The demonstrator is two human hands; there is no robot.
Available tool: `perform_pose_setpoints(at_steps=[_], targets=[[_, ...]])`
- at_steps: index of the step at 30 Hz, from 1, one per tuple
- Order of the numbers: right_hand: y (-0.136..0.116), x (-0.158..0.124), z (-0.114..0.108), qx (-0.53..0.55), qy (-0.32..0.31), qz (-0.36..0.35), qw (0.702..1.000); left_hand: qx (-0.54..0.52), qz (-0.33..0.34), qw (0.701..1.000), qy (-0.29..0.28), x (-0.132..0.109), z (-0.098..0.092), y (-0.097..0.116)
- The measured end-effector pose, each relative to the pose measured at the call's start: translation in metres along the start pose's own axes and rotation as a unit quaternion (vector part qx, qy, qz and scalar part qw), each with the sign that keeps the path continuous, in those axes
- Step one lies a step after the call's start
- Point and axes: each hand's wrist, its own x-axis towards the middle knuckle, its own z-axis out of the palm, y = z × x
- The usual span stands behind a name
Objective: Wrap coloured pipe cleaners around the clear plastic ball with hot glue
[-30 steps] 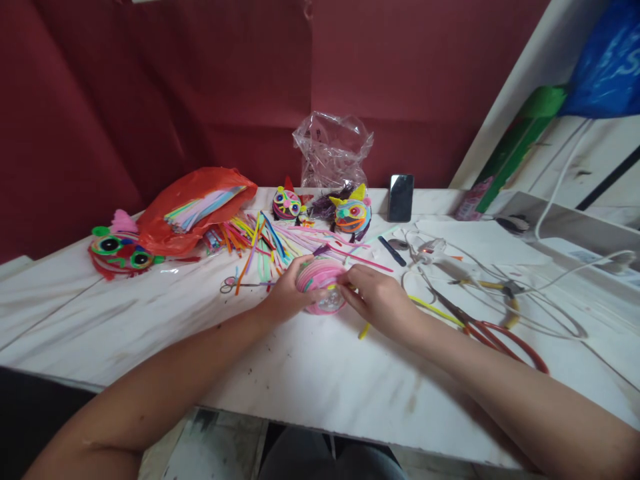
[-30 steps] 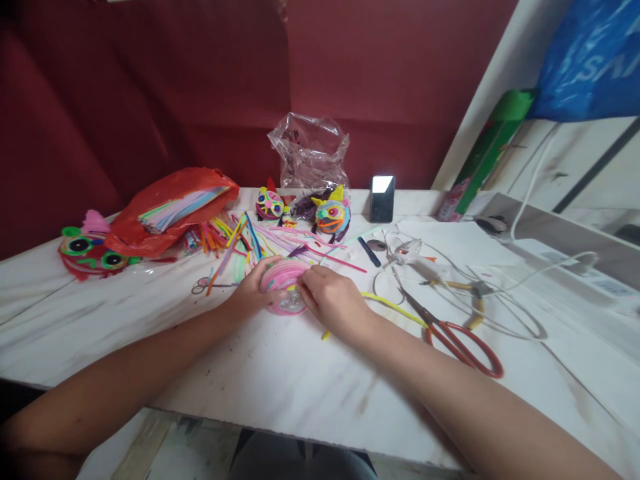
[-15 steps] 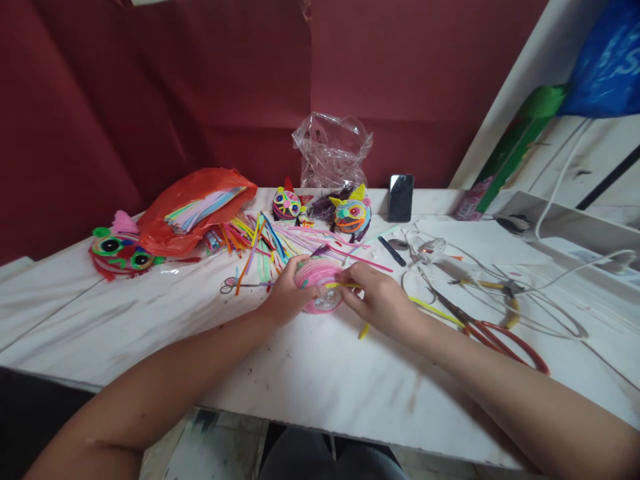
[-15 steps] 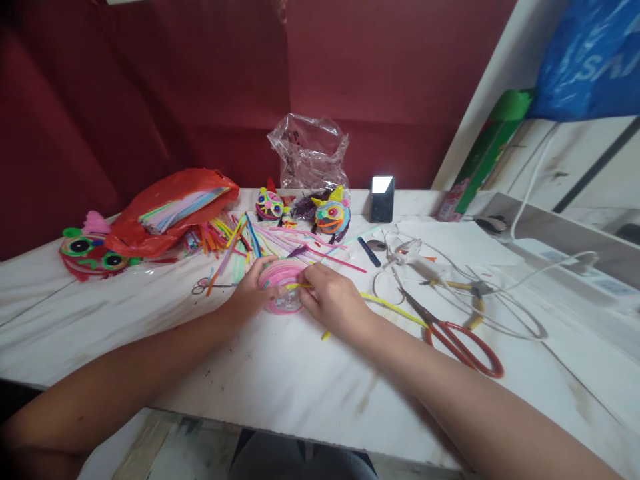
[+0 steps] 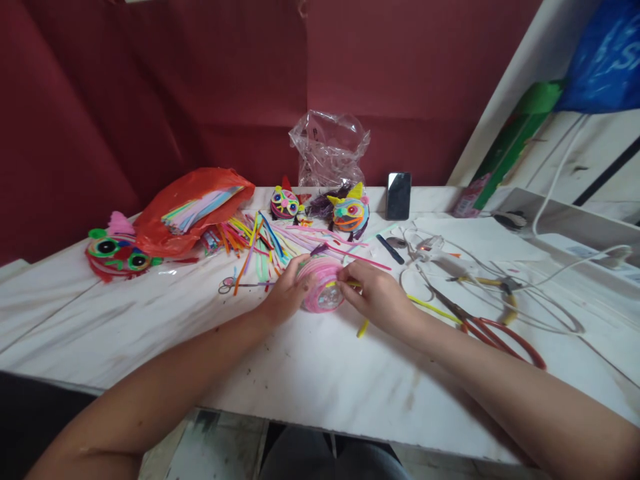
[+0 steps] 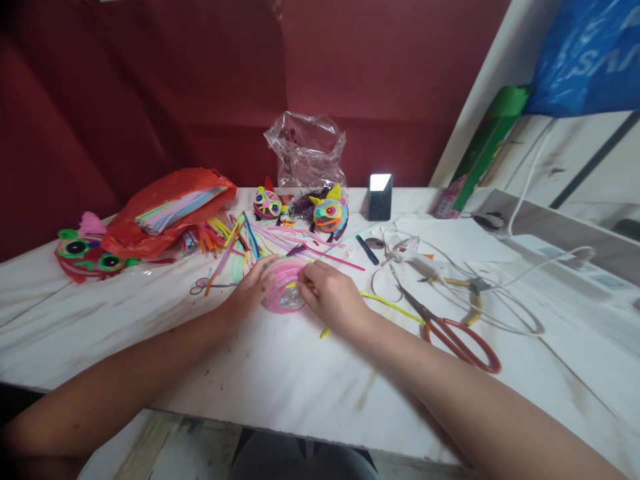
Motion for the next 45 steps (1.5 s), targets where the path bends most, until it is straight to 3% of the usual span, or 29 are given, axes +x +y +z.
perform_pose_setpoints(at_steps=[7,15,26,40,45], targets=[[-0.002,-0.001,0.002,0.014,0.007,-0.005,1.0,0.029,-0.054,0.998,0.019,-0.001,0.004,0.007],[0.001,-0.001,0.004,0.035,0.033,-0.007,0.999,-0.008,-0.032,0.997,0.069,-0.001,0.003,0.003],[0.0,-0.002,0.005,0.028,0.039,0.001,0.999,-0.025,0.013,0.999,0.031,0.003,0.004,-0.016],[-0.002,-0.001,0.003,0.031,0.048,0.013,0.998,-0.021,0.027,0.999,0.027,-0.001,0.006,-0.013],[-0.006,-0.003,0.004,0.032,0.045,0.0,0.998,-0.028,0.003,1.0,0.012,-0.002,0.007,-0.009]])
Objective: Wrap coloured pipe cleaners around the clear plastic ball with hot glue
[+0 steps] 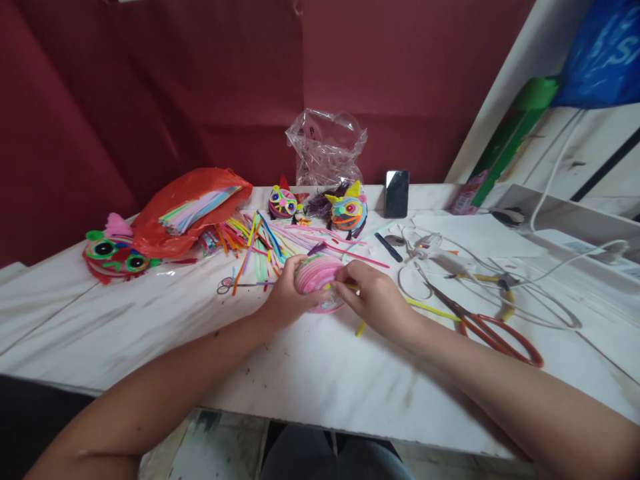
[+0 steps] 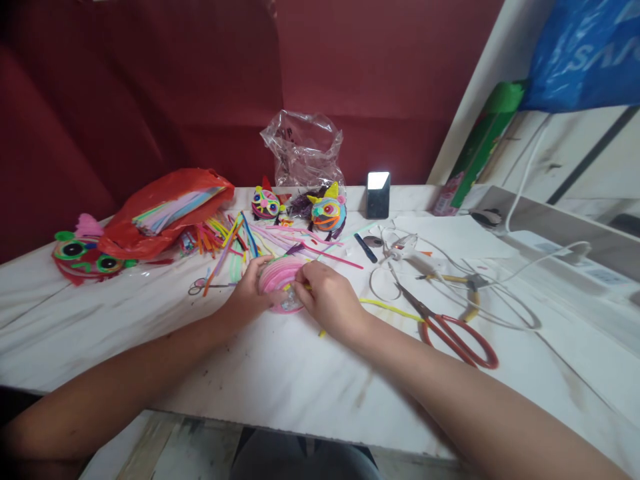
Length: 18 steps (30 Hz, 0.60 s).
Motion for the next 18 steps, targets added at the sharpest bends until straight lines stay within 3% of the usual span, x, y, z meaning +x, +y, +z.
perform_pose_setpoints(at_steps=[7,18], targets=[[0.0013,-0.0005,0.0011,0.045,0.024,0.015,0.999,-0.035,-0.001,0.999,0.008,0.0049,-0.0025,0.0003],[0.003,0.0002,0.0008,0.016,0.024,-0.008,1.0,-0.036,0.025,0.999,-0.003,0.0038,-0.0026,-0.0005]])
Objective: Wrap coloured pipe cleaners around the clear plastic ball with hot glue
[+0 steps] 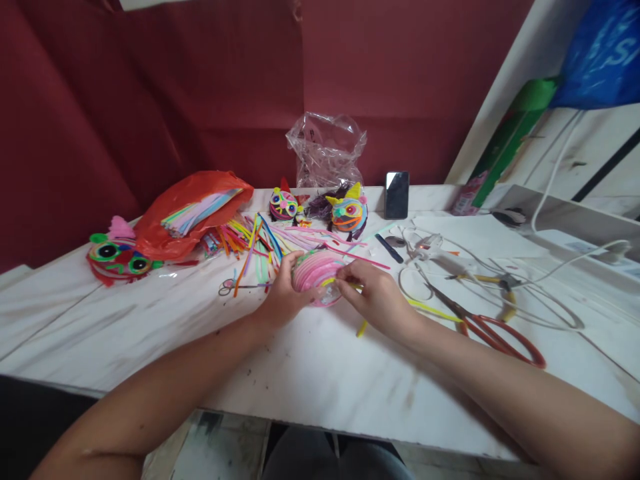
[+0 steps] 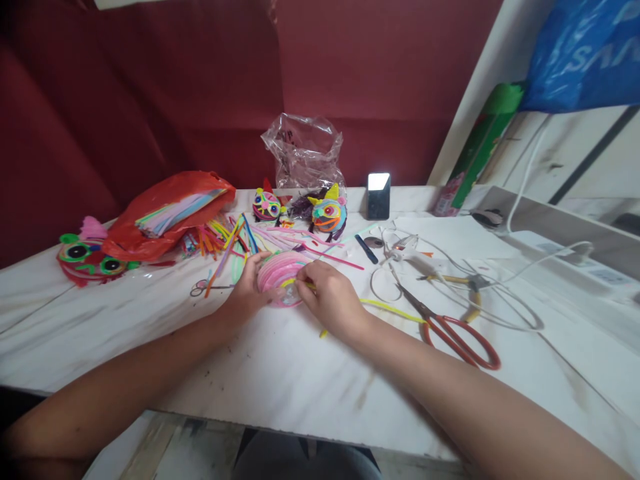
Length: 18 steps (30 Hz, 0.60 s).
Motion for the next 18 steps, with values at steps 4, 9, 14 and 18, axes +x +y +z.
perform_pose_setpoints(at_steps=[4,9,14,18], targets=[[-0.0004,-0.0001,-0.0003,-0.012,0.003,-0.004,1.0,-0.011,0.018,1.0,-0.003,0.0,0.0,0.0007],[-0.005,-0.0031,0.0025,-0.014,-0.01,-0.007,1.0,0.008,-0.005,1.0,0.018,-0.0011,0.0014,0.0044],[-0.0041,-0.0028,0.0026,0.002,0.0,0.057,0.998,-0.003,-0.035,0.998,0.045,-0.0005,0.0036,0.0058],[-0.0016,0.0014,0.0001,0.033,-0.003,0.06,0.998,-0.018,-0.032,0.998,0.057,0.0001,0.0023,0.0061]])
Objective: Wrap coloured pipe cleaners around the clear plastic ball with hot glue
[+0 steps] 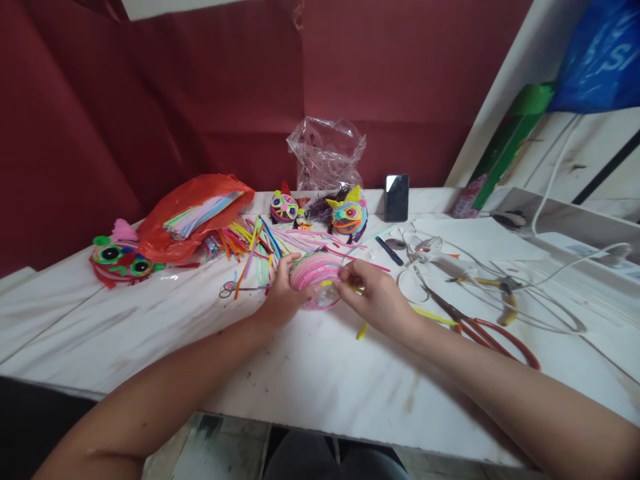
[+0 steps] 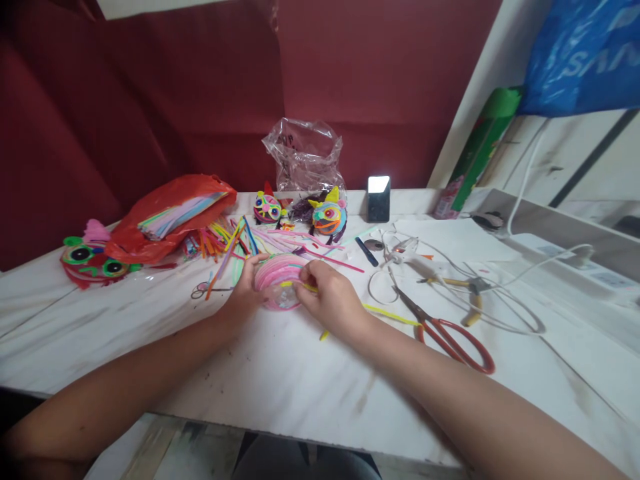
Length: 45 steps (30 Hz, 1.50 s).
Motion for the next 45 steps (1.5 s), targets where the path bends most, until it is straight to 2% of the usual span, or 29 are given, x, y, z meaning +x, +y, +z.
perform_pose_setpoints(at_steps=[13,21,27,31,35,40,45], targets=[[0.003,0.006,0.002,0.057,0.012,0.067,0.996,0.008,0.032,0.999,0.0,-0.002,-0.003,-0.007],[0.002,0.005,0.0,0.049,0.0,0.059,0.997,-0.053,-0.018,0.998,-0.017,-0.002,-0.003,0.007],[0.003,0.005,0.0,0.045,-0.029,0.055,0.997,-0.048,-0.045,0.997,-0.041,-0.002,-0.005,0.011],[-0.001,0.004,-0.002,0.024,-0.036,0.044,0.998,-0.018,-0.06,0.997,-0.052,-0.004,-0.003,0.013],[-0.005,0.001,-0.001,-0.007,-0.029,0.011,0.999,0.054,-0.034,0.997,-0.05,-0.003,-0.005,0.011],[-0.006,-0.001,0.002,-0.008,-0.03,0.008,0.999,0.114,-0.002,0.991,-0.075,0.0,-0.008,0.013],[-0.002,0.006,-0.005,0.032,-0.056,0.024,0.998,0.1,-0.037,0.993,-0.04,0.0,-0.006,0.021]])
